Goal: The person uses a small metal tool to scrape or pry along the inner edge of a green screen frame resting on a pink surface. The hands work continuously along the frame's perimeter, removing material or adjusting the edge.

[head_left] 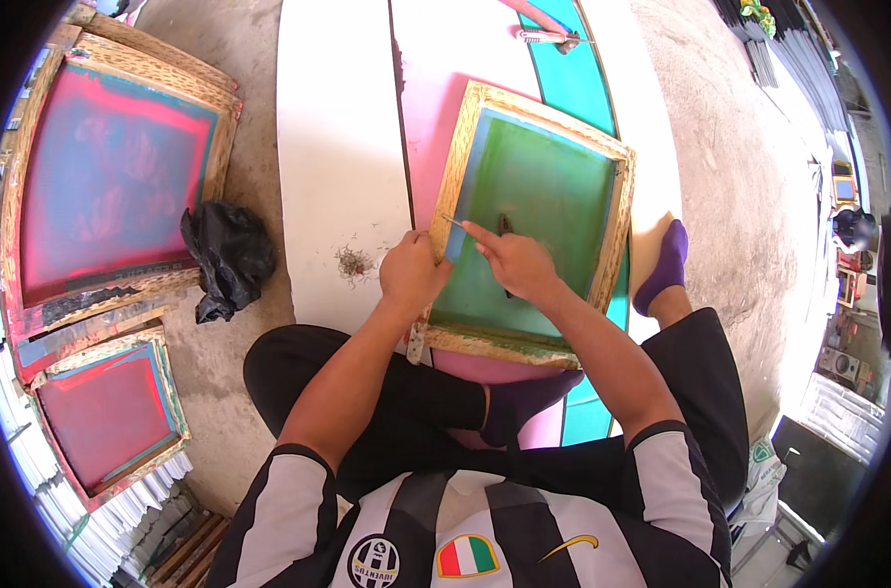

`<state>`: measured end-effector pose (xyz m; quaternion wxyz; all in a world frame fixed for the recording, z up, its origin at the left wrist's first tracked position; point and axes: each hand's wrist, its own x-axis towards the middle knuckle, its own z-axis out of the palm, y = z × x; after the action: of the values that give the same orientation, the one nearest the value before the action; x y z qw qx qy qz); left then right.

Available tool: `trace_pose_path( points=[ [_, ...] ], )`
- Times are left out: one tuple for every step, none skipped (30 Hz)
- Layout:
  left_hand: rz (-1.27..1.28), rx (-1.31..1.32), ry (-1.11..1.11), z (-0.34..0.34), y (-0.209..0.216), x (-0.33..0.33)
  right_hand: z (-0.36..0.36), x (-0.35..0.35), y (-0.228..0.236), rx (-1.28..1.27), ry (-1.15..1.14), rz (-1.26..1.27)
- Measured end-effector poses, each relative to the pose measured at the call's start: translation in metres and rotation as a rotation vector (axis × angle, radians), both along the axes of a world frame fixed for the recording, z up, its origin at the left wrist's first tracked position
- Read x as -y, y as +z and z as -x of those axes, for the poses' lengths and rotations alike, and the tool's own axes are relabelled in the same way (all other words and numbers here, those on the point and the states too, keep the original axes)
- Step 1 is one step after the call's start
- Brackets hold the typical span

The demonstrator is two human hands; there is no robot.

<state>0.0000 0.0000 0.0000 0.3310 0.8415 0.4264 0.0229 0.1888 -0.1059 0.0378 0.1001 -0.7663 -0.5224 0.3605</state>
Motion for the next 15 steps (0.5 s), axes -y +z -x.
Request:
trace_pose_path(
  points=[
    [-0.003,-0.023,-0.006,0.001,0.002,-0.001,0.008,-0.002,0.007,0.151,0.04,-0.003],
    [-0.005,-0.047,-0.013,0.002,0.005,-0.003,0.011,-0.003,0.009,0.302,0.08,-0.007],
    [0.049,-0.025,-0.005,-0.011,0.005,0.02,-0.002,0.018,0.01,0.173,0.021,-0.013],
    [0.041,-0.029,-0.013,-0.015,0.007,0.016,-0.008,0.019,-0.003,0.02,-0.063,-0.079],
    [0.032,-0.033,-0.021,-0.018,0.008,0.013,-0.015,0.018,-0.014,-0.133,-0.146,-0.147],
    [0.008,-0.054,-0.026,-0.008,0.008,0.004,-0.011,0.007,-0.023,-0.286,-0.169,-0.112],
    [0.004,-0.047,-0.023,-0.006,0.007,0.003,-0.02,0.0,-0.025,-0.41,-0.181,-0.058],
    [-0.001,-0.04,-0.02,-0.005,0.007,0.003,-0.025,-0.003,-0.026,-0.533,-0.194,-0.005],
    [0.012,-0.061,-0.017,-0.004,0.008,0.0,-0.028,-0.008,-0.022,-0.637,-0.272,0.099],
    [0.025,-0.082,-0.015,-0.002,0.009,-0.002,-0.031,-0.012,-0.017,-0.74,-0.351,0.205],
    [0.038,-0.101,-0.013,-0.002,0.009,-0.004,-0.032,-0.015,-0.013,-0.841,-0.429,0.313],
    [0.03,-0.069,-0.02,-0.003,0.007,-0.004,-0.028,-0.011,-0.02,-0.652,-0.314,0.097],
    [0.024,-0.037,-0.025,-0.003,0.002,-0.002,-0.02,-0.003,-0.031,-0.461,-0.197,-0.112],
    [0.018,-0.006,-0.03,-0.003,-0.001,0.0,-0.016,0.004,-0.041,-0.267,-0.078,-0.315],
    [0.017,-0.004,-0.022,-0.003,0.0,0.0,-0.013,0.005,-0.039,-0.197,-0.062,-0.31]
  ],
)
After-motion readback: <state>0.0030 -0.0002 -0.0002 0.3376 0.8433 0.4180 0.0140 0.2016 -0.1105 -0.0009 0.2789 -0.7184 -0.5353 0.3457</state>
